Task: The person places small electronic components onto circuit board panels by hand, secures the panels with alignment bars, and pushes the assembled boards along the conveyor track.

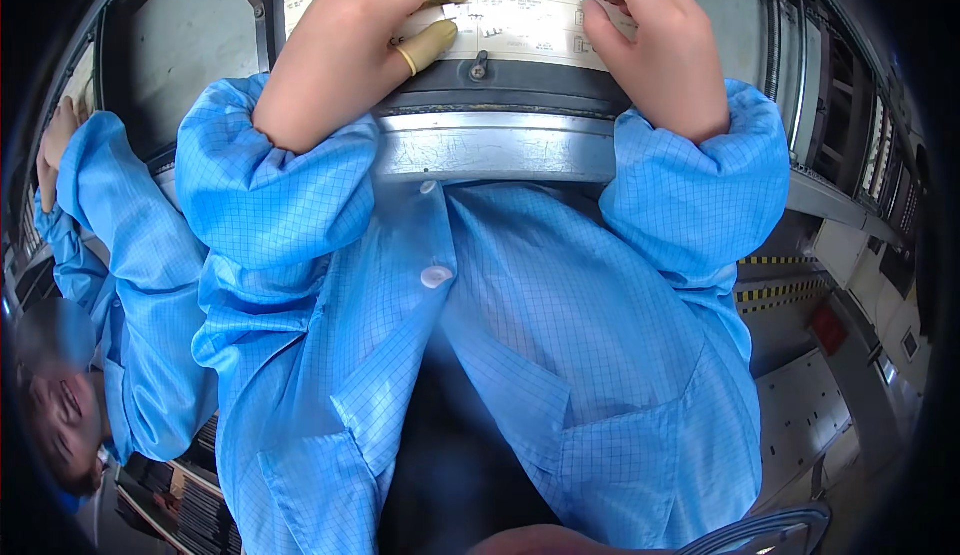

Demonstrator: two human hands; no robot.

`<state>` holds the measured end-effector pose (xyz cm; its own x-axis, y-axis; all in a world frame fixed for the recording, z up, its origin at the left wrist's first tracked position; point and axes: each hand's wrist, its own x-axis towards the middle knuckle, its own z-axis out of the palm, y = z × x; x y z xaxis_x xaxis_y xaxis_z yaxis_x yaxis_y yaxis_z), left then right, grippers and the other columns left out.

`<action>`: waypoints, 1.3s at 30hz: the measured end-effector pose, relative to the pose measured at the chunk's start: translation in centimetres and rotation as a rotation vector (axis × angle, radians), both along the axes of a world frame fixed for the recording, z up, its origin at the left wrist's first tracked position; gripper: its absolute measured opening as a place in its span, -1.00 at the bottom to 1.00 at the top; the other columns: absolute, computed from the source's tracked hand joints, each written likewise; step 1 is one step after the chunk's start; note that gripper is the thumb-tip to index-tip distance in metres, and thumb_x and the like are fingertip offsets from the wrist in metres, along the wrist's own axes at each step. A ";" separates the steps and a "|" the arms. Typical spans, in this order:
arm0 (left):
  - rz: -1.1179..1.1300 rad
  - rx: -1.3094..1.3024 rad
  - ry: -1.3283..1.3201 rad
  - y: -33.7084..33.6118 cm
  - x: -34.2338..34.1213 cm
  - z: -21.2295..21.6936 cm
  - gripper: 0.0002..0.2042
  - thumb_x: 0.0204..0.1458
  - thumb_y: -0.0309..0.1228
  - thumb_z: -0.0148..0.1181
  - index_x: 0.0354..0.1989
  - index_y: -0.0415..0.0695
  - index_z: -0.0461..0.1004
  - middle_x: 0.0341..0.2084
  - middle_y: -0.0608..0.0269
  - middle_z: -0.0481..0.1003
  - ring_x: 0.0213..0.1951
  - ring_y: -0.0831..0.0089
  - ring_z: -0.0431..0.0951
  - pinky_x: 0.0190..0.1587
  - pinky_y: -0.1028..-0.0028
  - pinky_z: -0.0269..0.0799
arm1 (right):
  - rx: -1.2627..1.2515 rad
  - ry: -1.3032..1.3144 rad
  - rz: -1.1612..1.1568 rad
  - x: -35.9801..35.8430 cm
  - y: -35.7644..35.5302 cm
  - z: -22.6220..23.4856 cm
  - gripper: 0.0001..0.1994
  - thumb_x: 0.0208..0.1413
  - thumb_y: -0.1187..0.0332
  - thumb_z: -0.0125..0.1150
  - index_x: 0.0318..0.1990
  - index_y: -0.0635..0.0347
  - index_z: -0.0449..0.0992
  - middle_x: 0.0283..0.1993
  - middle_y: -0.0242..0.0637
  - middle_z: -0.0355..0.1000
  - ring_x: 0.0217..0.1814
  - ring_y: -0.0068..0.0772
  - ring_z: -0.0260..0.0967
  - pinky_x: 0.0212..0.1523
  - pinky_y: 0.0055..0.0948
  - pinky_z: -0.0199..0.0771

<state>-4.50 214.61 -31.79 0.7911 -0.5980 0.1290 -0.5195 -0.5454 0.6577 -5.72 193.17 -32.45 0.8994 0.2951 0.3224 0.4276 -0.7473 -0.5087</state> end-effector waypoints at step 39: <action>0.218 -0.140 0.060 2.5 -0.9 0.0 -0.87 -0.13 -0.63 0.14 -0.36 -0.24 0.48 -0.41 0.17 0.42 -0.32 0.36 0.43 -0.26 0.50 0.34 | -0.209 -0.009 0.506 0.0 2.0 1.4 -0.81 -0.10 0.47 -0.03 -0.28 0.19 0.42 -0.23 -0.24 0.31 -0.14 -0.22 0.27 -0.13 -0.39 0.32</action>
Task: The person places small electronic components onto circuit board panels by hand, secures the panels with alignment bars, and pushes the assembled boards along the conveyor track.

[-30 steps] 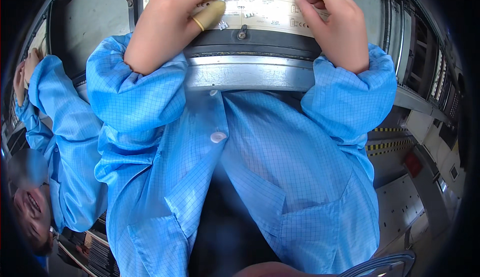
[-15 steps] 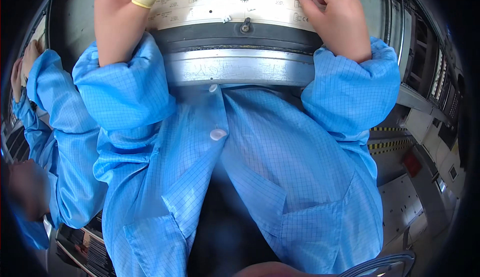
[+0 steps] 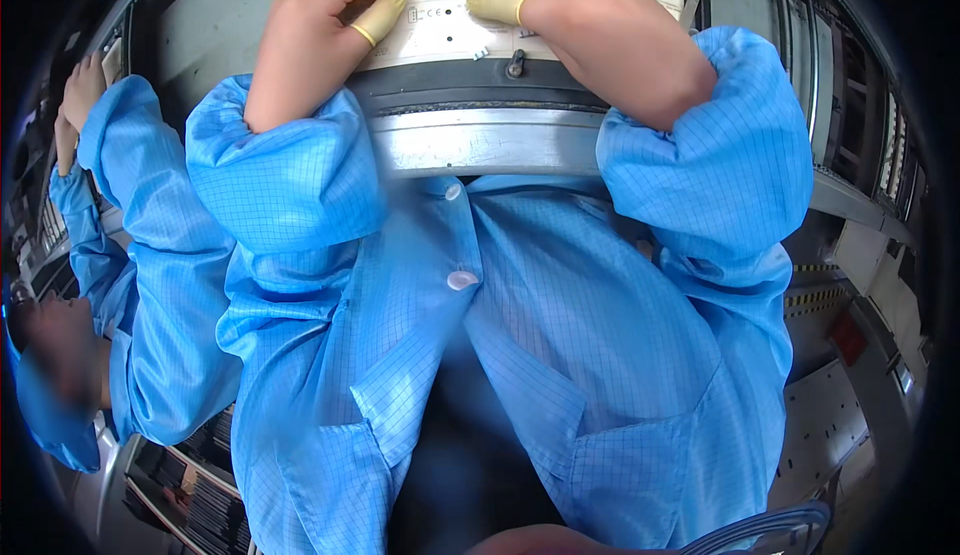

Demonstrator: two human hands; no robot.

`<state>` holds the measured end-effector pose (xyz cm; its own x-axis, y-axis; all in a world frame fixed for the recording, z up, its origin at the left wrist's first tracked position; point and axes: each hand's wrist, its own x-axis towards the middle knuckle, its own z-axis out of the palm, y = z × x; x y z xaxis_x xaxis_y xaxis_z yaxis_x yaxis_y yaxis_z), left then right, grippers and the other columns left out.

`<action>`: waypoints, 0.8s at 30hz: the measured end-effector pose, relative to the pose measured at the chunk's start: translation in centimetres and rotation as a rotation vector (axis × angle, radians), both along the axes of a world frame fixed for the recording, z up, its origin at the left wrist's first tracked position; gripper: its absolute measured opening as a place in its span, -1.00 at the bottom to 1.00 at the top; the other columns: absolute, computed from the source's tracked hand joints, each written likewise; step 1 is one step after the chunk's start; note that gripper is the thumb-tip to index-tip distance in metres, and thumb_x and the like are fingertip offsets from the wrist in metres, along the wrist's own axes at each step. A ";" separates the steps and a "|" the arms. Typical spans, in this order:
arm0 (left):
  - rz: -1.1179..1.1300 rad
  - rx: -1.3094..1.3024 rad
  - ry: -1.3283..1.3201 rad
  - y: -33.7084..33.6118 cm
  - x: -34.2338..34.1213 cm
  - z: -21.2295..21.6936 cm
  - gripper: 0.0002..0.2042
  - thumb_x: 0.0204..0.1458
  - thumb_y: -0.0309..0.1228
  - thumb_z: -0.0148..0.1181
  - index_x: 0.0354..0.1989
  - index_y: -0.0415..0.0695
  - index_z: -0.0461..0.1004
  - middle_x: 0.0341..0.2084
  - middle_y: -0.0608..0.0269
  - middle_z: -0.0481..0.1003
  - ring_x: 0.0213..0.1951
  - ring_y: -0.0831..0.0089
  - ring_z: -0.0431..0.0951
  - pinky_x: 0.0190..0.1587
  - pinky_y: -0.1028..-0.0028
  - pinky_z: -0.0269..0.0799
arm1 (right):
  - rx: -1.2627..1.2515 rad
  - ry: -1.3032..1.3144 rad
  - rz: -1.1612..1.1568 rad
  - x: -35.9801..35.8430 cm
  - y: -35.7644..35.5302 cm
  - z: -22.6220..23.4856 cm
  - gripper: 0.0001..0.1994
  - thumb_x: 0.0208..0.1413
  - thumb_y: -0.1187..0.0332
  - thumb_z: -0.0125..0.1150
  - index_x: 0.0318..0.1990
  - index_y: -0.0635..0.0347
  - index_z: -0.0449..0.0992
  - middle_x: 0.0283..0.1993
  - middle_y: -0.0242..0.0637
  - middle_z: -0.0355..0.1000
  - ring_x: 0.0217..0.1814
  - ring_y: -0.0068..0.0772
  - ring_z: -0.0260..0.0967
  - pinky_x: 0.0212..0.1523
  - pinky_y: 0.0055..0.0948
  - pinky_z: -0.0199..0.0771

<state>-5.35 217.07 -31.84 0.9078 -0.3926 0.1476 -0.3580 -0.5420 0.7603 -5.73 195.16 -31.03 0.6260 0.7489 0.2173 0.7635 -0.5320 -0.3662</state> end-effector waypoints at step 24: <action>-0.112 0.196 -0.424 -0.1 0.0 -1.3 -0.77 -0.15 -0.53 0.20 -0.25 -0.15 0.49 -0.30 0.13 0.44 -0.26 0.14 0.45 -0.19 0.31 0.40 | 0.017 -0.019 -0.594 -3.1 -5.7 -1.5 -0.83 0.01 0.45 0.18 -0.21 0.17 0.51 -0.28 -0.22 0.44 -0.35 -0.30 0.39 -0.34 -0.51 0.39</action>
<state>-5.39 216.94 -33.12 0.7340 -0.5421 0.4090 -0.6789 -0.6007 0.4222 -8.80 189.50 -32.51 0.9326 0.2681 0.2415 0.3436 -0.8640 -0.3680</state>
